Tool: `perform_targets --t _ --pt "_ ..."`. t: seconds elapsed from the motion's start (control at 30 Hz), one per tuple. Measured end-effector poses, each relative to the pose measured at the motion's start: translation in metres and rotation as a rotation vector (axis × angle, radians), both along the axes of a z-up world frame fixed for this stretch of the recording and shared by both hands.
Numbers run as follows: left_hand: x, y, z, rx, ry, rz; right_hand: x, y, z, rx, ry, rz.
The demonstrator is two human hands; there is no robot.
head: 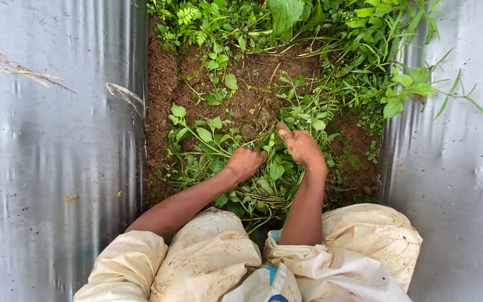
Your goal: Weeding a garden bed by hand and using a small hand tool to remove unwanted plants and loosen soil.
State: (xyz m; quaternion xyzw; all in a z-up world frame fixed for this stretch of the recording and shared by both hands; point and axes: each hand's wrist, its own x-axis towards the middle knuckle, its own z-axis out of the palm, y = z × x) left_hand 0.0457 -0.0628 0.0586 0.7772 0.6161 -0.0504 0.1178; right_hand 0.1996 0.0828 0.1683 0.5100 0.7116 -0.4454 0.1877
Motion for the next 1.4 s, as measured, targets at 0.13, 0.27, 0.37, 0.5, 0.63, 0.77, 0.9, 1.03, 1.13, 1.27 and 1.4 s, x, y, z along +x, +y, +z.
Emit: perform_targets --t 0.13,0.27,0.37,0.5,0.63,0.77,0.9,1.03,1.13,1.27,1.4 --pt "0.001 -0.004 0.003 -0.064 -0.014 -0.046 -0.013 0.019 -0.016 0.118 0.262 -0.422" --pt "0.011 0.0 -0.007 -0.139 0.0 0.005 -0.054 0.055 -0.043 0.059 0.656 -0.838" --pt "0.009 0.007 -0.009 -0.245 -0.056 0.081 -0.035 0.087 -0.136 -0.022 0.438 -0.697" --pt "-0.011 0.021 -0.029 -0.341 -0.059 0.133 -0.008 0.061 -0.119 -0.044 0.32 -0.755" --pt "-0.029 0.065 0.095 -0.271 -0.055 0.275 0.023 0.023 -0.114 -0.066 0.192 -0.721" --pt "-0.021 0.097 0.168 -0.195 -0.128 0.242 0.039 0.007 -0.112 -0.115 0.147 -0.599" --pt "-0.013 0.081 0.057 -0.241 -0.224 0.159 0.032 0.002 -0.066 -0.138 0.175 -0.476" --pt "-0.01 0.063 0.041 -0.221 -0.374 0.21 0.009 -0.001 -0.009 0.067 0.044 -0.375" --pt "-0.009 0.058 0.051 -0.245 -0.333 0.204 0.002 0.0 -0.002 0.131 0.058 -0.44" --pt "-0.002 0.053 0.031 -0.223 -0.249 0.146 -0.001 0.024 -0.008 0.346 0.213 -0.605" --pt "0.006 0.055 0.027 -0.19 -0.119 0.075 -0.046 0.038 -0.007 0.203 0.681 -0.96"
